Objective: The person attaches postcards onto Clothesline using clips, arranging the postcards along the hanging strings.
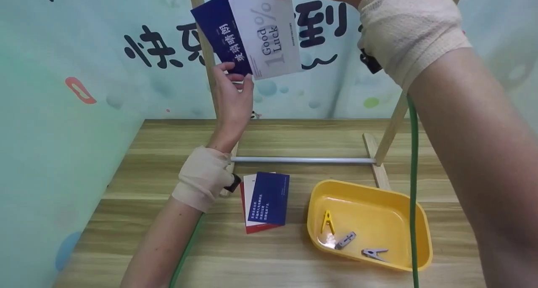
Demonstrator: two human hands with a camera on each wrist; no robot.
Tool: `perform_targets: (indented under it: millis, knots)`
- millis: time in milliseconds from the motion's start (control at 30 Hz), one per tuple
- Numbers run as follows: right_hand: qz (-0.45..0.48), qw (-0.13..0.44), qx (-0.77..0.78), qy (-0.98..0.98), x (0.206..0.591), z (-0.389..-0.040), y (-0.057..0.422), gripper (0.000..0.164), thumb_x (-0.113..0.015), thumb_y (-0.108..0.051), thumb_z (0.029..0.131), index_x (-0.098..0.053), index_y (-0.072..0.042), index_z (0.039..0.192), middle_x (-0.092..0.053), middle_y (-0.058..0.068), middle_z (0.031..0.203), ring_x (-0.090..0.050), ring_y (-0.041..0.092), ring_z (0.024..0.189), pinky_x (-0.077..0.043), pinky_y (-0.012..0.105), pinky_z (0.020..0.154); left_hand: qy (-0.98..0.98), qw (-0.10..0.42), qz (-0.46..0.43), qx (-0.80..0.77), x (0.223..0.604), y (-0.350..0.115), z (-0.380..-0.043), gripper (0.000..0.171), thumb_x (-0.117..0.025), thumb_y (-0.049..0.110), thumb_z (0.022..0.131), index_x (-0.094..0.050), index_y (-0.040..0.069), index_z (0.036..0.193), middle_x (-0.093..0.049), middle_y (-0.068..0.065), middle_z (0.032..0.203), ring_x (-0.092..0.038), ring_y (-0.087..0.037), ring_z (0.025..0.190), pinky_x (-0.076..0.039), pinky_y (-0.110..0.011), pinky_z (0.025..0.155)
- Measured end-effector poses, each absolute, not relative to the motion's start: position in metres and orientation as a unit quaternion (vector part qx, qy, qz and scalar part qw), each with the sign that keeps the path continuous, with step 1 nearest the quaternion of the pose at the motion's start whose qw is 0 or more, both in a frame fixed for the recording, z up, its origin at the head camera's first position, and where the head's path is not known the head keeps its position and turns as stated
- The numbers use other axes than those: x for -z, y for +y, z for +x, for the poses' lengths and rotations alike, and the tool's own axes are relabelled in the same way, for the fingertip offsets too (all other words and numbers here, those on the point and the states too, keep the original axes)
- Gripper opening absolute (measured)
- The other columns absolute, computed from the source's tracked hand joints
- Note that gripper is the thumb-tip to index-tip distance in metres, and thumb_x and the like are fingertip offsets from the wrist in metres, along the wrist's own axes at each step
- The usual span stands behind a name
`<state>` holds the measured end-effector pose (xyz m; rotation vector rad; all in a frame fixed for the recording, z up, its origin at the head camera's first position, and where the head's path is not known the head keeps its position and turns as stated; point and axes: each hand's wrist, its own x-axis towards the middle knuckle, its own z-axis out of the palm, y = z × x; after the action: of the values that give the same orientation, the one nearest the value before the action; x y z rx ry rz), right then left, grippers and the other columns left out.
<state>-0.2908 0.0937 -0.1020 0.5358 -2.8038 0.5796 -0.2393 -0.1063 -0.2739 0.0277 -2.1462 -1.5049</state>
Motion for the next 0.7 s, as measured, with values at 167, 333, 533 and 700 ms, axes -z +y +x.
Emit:
perform_targets:
  millis: [167,333,533,700]
  knots:
    - [0.259,0.198,-0.03,-0.945,0.093,-0.281,0.075,0.051,-0.027,-0.039,0.107,-0.025,-0.036,0.157,-0.042,0.003,0.156,-0.05,0.025,0.136,-0.043,0.042,0.114,-0.794,0.258,0.019,0.55,0.276,-0.112,-0.237,0.039,-0.056,0.013,0.101,-0.038,0.007,0.134,-0.059,-0.011,0.109,-0.061,-0.021,0.1,-0.051,-0.028,0.089]
    - [0.258,0.232,-0.016,-0.938,0.097,-0.264,0.069,0.052,-0.031,-0.041,0.105,-0.024,-0.042,0.157,-0.043,0.001,0.157,-0.055,0.026,0.134,-0.048,0.048,0.107,-0.799,0.258,0.022,0.543,0.279,-0.119,-0.232,0.038,-0.055,0.013,0.1,-0.039,0.008,0.134,-0.059,-0.01,0.11,-0.061,-0.021,0.102,-0.052,-0.028,0.091]
    - [0.291,0.283,-0.041,-0.913,0.108,-0.258,0.063,0.051,-0.033,-0.051,0.104,-0.027,-0.045,0.154,-0.043,-0.001,0.154,-0.05,0.019,0.136,-0.044,0.039,0.114,-0.795,0.27,0.009,0.543,0.278,-0.126,-0.222,0.036,-0.054,0.012,0.1,-0.04,0.007,0.133,-0.059,-0.009,0.111,-0.06,-0.019,0.101,-0.051,-0.027,0.089]
    - [0.287,0.294,-0.04,-0.911,0.119,-0.248,0.064,0.059,-0.037,-0.054,0.103,-0.026,-0.034,0.157,-0.036,0.003,0.157,-0.041,0.022,0.14,-0.038,0.04,0.119,-0.797,0.271,-0.003,0.54,0.276,-0.127,-0.217,0.035,-0.053,0.012,0.101,-0.04,0.008,0.133,-0.058,-0.008,0.111,-0.059,-0.018,0.101,-0.05,-0.028,0.09]
